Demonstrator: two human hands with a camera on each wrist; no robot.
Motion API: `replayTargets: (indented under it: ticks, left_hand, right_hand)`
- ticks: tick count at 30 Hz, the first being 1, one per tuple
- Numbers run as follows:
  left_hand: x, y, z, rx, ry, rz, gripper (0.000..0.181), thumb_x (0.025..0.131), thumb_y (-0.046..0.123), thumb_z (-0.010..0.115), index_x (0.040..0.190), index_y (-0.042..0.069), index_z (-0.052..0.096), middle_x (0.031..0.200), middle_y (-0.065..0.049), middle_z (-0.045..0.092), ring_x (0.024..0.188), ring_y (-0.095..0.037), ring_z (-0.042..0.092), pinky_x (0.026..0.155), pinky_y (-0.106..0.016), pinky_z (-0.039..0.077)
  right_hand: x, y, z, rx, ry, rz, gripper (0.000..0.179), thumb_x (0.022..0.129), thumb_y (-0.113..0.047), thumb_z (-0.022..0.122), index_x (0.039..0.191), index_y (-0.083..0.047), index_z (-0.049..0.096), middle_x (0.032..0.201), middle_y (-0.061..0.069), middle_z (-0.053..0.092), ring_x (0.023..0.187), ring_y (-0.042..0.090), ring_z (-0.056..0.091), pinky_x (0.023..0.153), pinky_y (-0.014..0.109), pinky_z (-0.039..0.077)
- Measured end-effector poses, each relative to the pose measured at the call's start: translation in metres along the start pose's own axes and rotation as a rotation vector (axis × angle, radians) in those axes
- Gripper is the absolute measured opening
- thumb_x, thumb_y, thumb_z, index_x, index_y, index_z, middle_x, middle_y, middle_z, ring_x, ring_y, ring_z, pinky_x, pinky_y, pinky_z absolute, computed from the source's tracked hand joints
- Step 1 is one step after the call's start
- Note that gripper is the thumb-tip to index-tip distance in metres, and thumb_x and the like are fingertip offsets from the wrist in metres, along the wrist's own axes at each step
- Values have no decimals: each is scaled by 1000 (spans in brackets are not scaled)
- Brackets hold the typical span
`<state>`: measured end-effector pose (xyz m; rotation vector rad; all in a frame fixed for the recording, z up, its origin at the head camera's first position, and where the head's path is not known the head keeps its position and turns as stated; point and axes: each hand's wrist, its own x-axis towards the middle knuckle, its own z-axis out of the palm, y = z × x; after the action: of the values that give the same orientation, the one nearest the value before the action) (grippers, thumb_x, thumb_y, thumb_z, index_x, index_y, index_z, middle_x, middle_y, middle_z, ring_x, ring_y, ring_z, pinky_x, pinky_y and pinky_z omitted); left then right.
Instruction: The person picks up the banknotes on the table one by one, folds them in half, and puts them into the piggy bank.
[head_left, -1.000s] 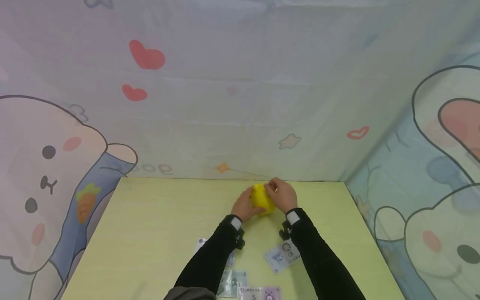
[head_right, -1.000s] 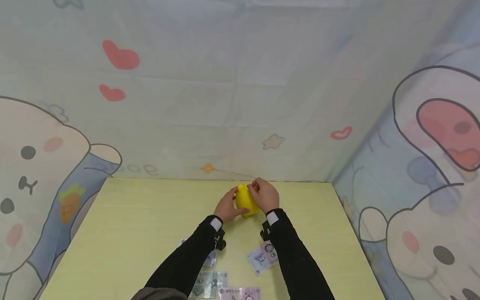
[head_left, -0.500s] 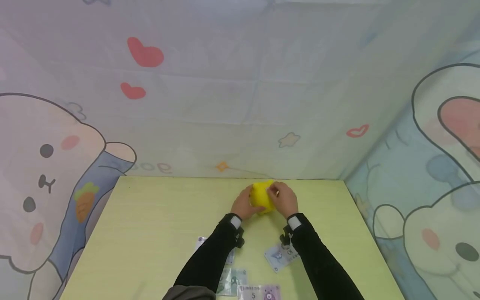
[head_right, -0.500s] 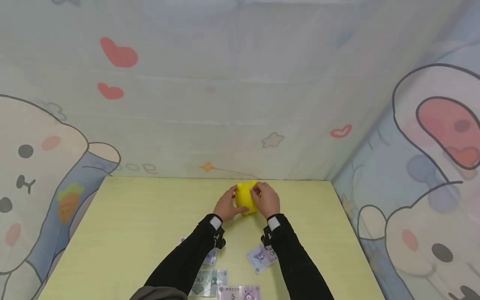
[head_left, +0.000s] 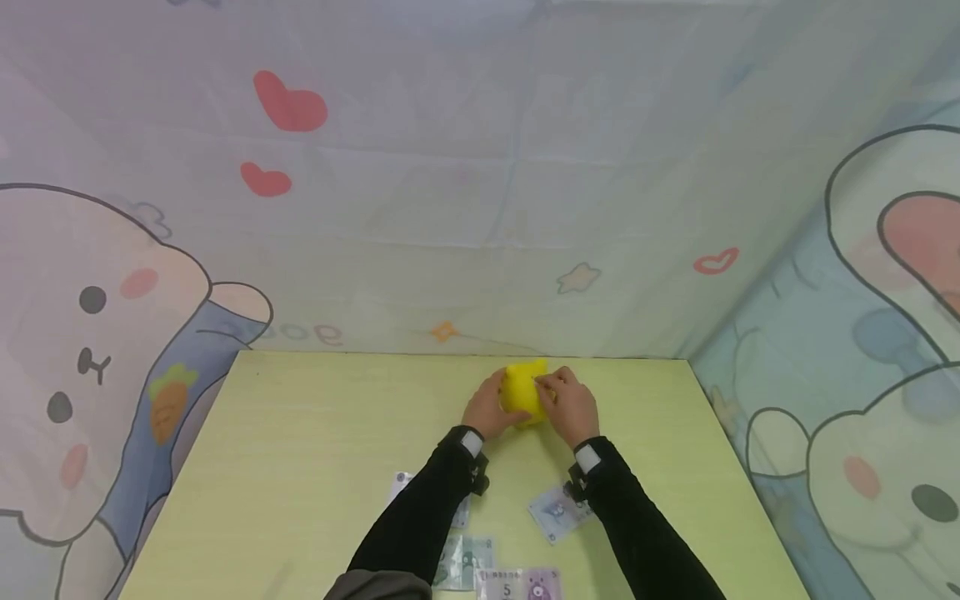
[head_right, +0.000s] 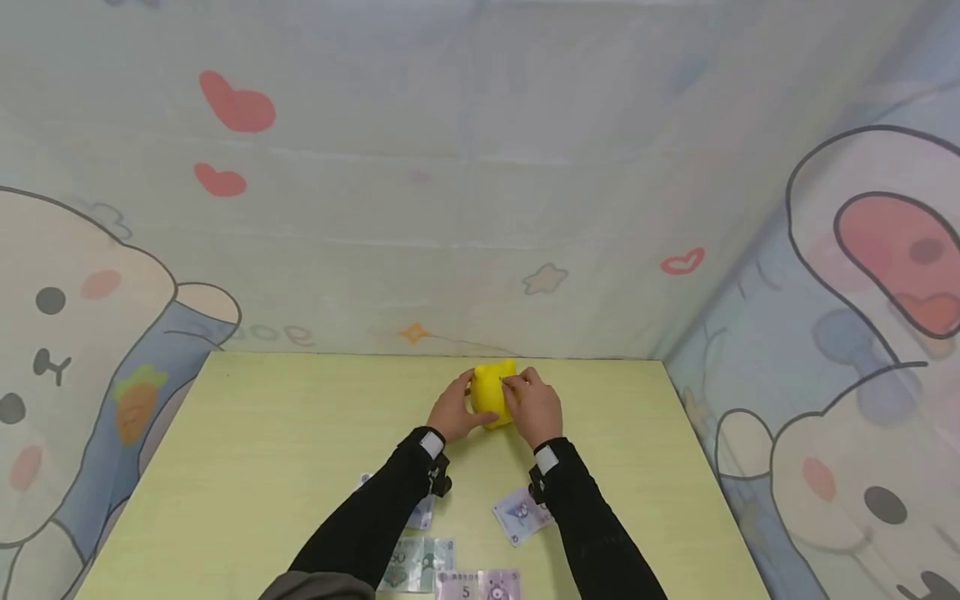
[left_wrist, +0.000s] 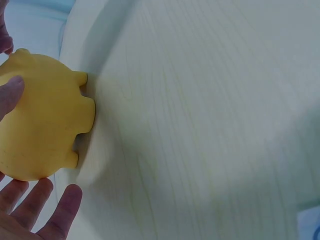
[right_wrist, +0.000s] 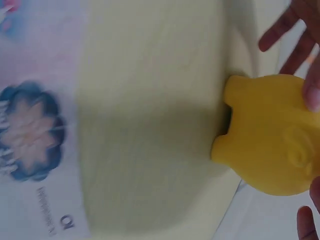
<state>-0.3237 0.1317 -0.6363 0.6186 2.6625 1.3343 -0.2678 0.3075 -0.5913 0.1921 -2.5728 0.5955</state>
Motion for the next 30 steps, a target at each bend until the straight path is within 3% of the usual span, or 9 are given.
replayTargets:
  ticks: [4, 10, 13, 18, 25, 30]
  left_hand:
    - [0, 0, 0, 2, 9, 5, 95, 89, 37, 88, 162, 2, 39, 158, -20, 52, 140, -37, 55, 116, -51, 45]
    - [-1, 1, -2, 18, 31, 4, 95, 89, 38, 88, 162, 3, 39, 159, -20, 51, 143, -37, 53, 118, -51, 43]
    - [-1, 0, -1, 33, 12, 1, 96, 89, 38, 87, 163, 3, 37, 161, -19, 49, 146, -36, 51, 120, -49, 40]
    - [1, 3, -9, 54, -28, 36, 97, 89, 35, 88, 164, 4, 36, 163, -20, 46, 149, -37, 47, 122, -50, 37]
    - [-13, 7, -57, 126, -56, 80, 92, 91, 38, 87, 164, 8, 40, 165, -18, 45, 151, -39, 44, 122, -53, 37]
    - [-34, 6, -97, 197, -86, 109, 72, 97, 34, 81, 157, 8, 51, 158, -17, 54, 147, -38, 48, 122, -51, 38]
  right_hand:
    - [-10, 2, 1, -116, 5, -110, 30, 97, -17, 79, 126, -7, 79, 105, 15, 65, 60, 28, 54, 64, 45, 53]
    - [-20, 0, -5, -249, -74, -174, 48, 98, -26, 79, 143, -11, 68, 118, 16, 61, 94, 36, 65, 85, 56, 57]
    - [-21, -2, -8, -266, -85, -194, 50, 98, -28, 79, 144, -11, 67, 117, 16, 62, 97, 37, 65, 85, 58, 57]
    - [-15, -3, -18, -205, -72, -176, 48, 96, -26, 82, 139, -9, 70, 114, 18, 64, 93, 37, 66, 83, 57, 57]
    - [-8, -21, -33, -97, -89, -131, 47, 98, -26, 79, 140, -7, 70, 118, 21, 66, 93, 38, 67, 85, 54, 57]
    - [-20, -28, -36, -19, -75, -149, 45, 97, -23, 81, 138, -6, 71, 114, 21, 67, 76, 32, 65, 72, 47, 58]
